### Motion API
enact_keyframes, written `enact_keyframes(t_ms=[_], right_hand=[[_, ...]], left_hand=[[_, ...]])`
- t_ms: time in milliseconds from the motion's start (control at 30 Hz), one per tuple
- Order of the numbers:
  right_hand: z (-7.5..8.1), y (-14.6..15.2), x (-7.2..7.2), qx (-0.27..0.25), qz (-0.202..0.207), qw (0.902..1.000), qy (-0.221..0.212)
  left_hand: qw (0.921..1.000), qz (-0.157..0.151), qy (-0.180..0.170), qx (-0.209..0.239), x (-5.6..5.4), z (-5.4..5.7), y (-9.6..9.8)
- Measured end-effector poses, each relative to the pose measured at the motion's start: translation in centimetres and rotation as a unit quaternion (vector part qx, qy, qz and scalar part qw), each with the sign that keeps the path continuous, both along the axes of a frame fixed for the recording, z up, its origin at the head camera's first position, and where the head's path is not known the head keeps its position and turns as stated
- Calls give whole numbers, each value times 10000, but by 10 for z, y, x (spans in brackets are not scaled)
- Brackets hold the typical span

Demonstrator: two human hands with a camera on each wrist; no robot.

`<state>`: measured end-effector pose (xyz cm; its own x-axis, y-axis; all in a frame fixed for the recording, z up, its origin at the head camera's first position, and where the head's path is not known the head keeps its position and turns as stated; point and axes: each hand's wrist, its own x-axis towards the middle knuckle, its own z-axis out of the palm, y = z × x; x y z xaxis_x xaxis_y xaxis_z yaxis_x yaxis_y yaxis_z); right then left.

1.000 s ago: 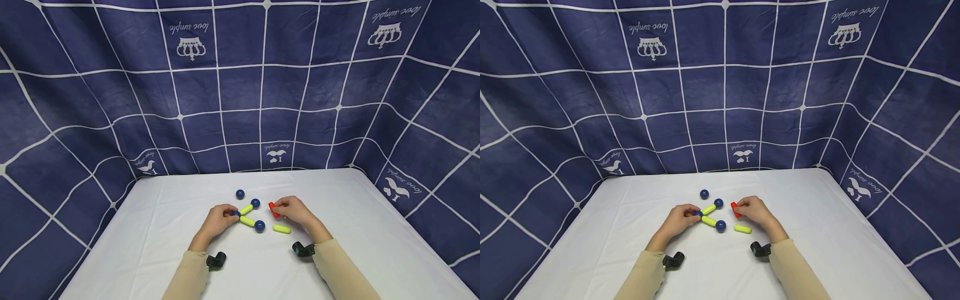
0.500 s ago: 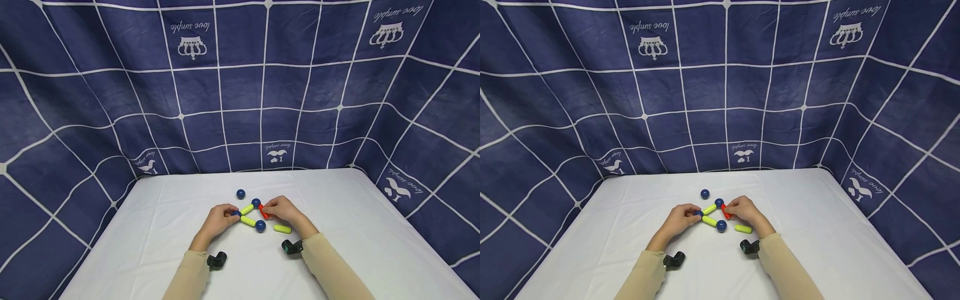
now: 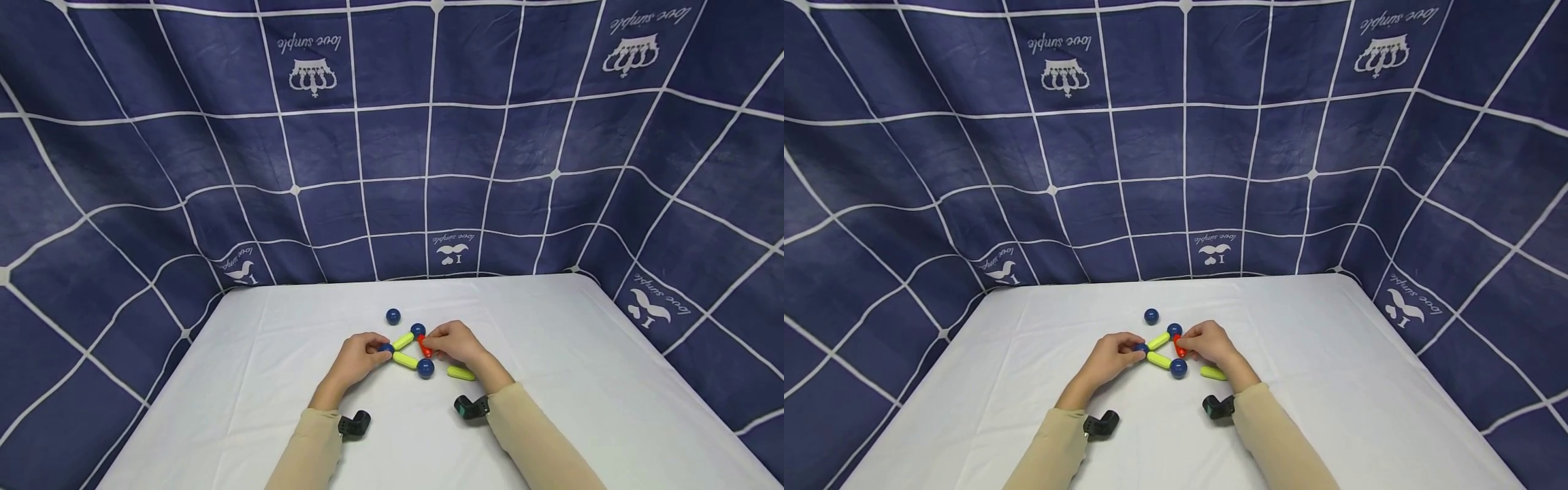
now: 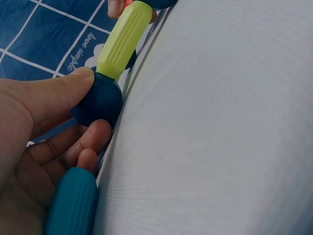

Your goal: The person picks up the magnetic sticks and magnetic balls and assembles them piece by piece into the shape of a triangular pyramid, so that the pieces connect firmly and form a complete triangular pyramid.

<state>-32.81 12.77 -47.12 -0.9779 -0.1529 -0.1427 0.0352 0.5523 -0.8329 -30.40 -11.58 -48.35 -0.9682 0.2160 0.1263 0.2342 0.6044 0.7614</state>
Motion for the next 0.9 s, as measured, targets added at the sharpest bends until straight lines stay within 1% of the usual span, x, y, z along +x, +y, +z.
enact_keyframes(t_ms=[167,467,700,900], right_hand=[[0,-5,2,-91,-130,9999,-45],[2,-10,8,27,-287,9996,-1],[2,-11,11,19,-299,9995,33],[1,-11,12,89,-250,9994,201]], left_hand=[[10000,7,9,-5,-1,-1,0],[10000,36,-3,-25,-2,-1,1],[10000,0,46,-13,-2,-1,0],[10000,9,-21,-10,-2,-2,0]])
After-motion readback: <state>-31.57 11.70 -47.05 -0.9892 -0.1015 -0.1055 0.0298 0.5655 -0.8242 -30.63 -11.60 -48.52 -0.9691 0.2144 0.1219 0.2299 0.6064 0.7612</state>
